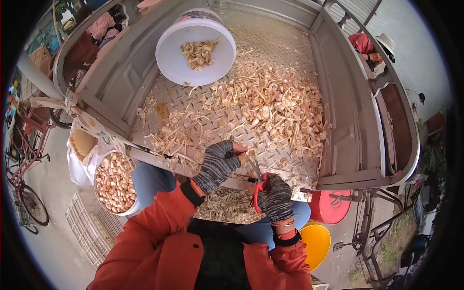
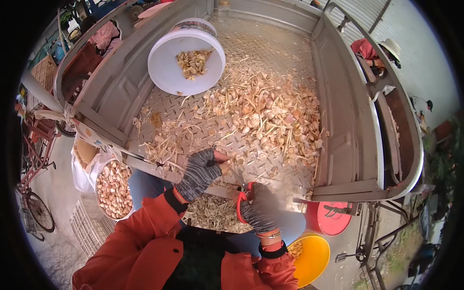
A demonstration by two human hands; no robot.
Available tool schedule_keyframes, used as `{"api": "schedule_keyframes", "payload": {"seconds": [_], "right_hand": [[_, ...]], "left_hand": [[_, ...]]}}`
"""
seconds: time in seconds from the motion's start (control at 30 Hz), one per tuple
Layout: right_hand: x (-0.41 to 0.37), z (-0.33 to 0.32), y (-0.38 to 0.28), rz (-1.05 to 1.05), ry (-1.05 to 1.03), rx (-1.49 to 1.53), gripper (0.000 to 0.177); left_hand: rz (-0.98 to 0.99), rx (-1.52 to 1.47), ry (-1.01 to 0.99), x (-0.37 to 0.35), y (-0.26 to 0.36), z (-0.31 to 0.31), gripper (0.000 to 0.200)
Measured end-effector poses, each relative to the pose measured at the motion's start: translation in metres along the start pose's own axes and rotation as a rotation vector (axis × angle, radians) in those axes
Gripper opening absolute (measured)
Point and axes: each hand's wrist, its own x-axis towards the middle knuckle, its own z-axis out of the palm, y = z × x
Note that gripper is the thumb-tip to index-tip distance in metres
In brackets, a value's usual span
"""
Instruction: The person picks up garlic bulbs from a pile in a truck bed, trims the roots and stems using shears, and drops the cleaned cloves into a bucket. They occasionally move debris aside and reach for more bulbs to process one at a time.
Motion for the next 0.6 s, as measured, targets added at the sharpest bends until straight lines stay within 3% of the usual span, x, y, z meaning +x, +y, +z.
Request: {"api": "schedule_keyframes", "payload": {"seconds": [0.03, 0.13, 0.2, 0.23, 0.27, 0.4, 0.5, 0.6], "right_hand": [[-0.007, -0.003, -0.004, 0.021, -0.020, 0.010, 0.020], [-0.022, -0.007, -0.014, 0.056, -0.066, 0.053, 0.019], [-0.030, -0.008, -0.020, 0.065, -0.077, 0.090, 0.017], [-0.033, -0.013, -0.025, 0.154, -0.150, 0.108, 0.030], [-0.037, -0.014, -0.024, 0.138, -0.157, 0.088, 0.029], [-0.045, -0.016, -0.026, 0.156, -0.175, 0.091, 0.025], [-0.047, -0.014, -0.024, 0.103, -0.120, 0.139, 0.019], [-0.046, -0.013, -0.020, 0.065, -0.130, 0.099, 0.018]], "left_hand": [[0.085, 0.156, 0.016, -0.011, 0.001, 0.004, 0.016], [0.120, 0.136, 0.030, -0.035, 0.008, 0.010, 0.015], [0.172, 0.278, 0.047, -0.045, 0.019, 0.010, 0.014], [0.200, 0.320, 0.048, -0.050, 0.026, 0.011, 0.015], [0.226, 0.359, 0.047, -0.055, 0.031, 0.013, 0.015], [0.193, 0.113, 0.075, -0.059, 0.019, 0.016, 0.015], [0.257, 0.322, 0.060, -0.060, 0.027, 0.014, 0.013], [0.251, 0.323, 0.043, -0.057, 0.035, 0.012, 0.013]]}}
